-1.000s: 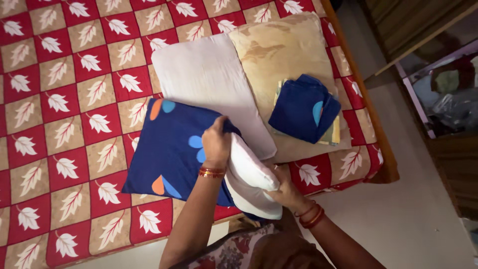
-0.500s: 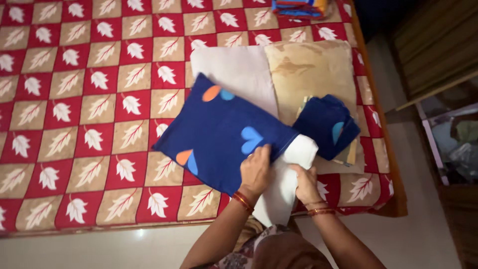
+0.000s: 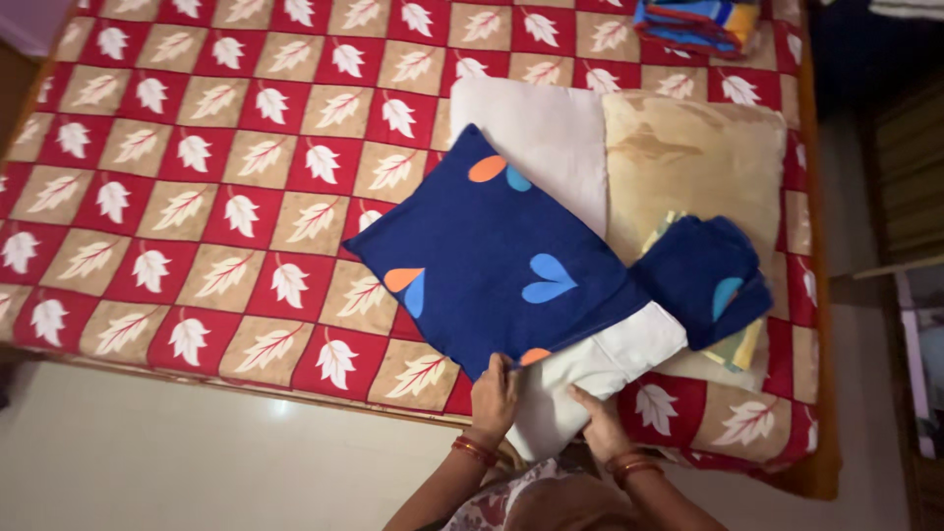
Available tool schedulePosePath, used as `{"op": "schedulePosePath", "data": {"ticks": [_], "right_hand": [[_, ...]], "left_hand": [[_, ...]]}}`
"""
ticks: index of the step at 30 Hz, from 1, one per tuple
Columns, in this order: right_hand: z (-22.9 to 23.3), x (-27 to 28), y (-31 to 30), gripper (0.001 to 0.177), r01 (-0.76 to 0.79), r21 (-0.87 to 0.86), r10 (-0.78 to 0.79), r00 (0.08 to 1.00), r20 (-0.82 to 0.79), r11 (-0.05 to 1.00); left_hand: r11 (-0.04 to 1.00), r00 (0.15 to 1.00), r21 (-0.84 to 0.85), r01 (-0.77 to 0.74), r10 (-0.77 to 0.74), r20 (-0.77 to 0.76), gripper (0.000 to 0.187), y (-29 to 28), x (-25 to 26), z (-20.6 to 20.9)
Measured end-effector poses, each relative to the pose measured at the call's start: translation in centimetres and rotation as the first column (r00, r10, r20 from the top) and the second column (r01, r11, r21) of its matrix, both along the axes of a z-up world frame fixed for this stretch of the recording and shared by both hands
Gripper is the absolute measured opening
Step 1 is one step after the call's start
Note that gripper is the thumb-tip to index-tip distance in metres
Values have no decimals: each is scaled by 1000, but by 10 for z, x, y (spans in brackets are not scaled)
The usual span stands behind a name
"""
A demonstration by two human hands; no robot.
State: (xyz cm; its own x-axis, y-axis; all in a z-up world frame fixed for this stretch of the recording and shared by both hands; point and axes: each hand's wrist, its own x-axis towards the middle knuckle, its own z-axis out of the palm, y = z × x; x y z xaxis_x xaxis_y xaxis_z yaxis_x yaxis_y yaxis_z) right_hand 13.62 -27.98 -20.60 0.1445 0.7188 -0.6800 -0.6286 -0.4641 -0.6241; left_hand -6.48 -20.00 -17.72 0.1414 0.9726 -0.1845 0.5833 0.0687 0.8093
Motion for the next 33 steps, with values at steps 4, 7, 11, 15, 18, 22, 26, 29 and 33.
{"op": "schedulePosePath", "data": {"ticks": [4, 7, 11, 15, 18, 22, 26, 29, 33], "right_hand": [[-5, 7, 19, 53, -55, -30, 48, 980, -195, 998], [6, 8, 22, 58, -46, -75, 26, 968, -251, 996], [30, -5, 26, 59, -45, -111, 11, 957, -291, 993], [49, -19, 37, 58, -48, -77, 23, 954, -300, 996], [60, -25, 40, 59, -69, -58, 44, 936, -350, 996], [73, -29, 39, 58, -87, 0, 81, 916, -393, 996], [83, -37, 46, 54, -103, -53, 79, 934, -348, 993], [83, -54, 54, 51, -91, 144, 129, 951, -281, 985], [88, -89, 82, 72, -163, 187, 220, 913, -343, 969]], "left_hand": [[956, 998, 291, 35, -20, -55, 25, -8, -24, 20], [956, 970, 283, -78, 138, -199, 12, -22, -39, 2], [941, 955, 197, -275, 243, 169, 5, -32, -55, -23], [917, 729, -91, -388, 365, 579, 12, -27, -67, -7], [930, 788, 187, -316, 148, 598, 40, -23, -69, 0], [917, 909, 247, -314, 215, 358, 7, 1, -68, -18], [853, 708, 5, -523, 431, 559, 11, 0, -58, 25], [918, 808, 249, -310, 116, 578, 48, -44, -47, 92], [851, 983, 519, -79, -20, 181, 28, -60, -51, 159]]}}
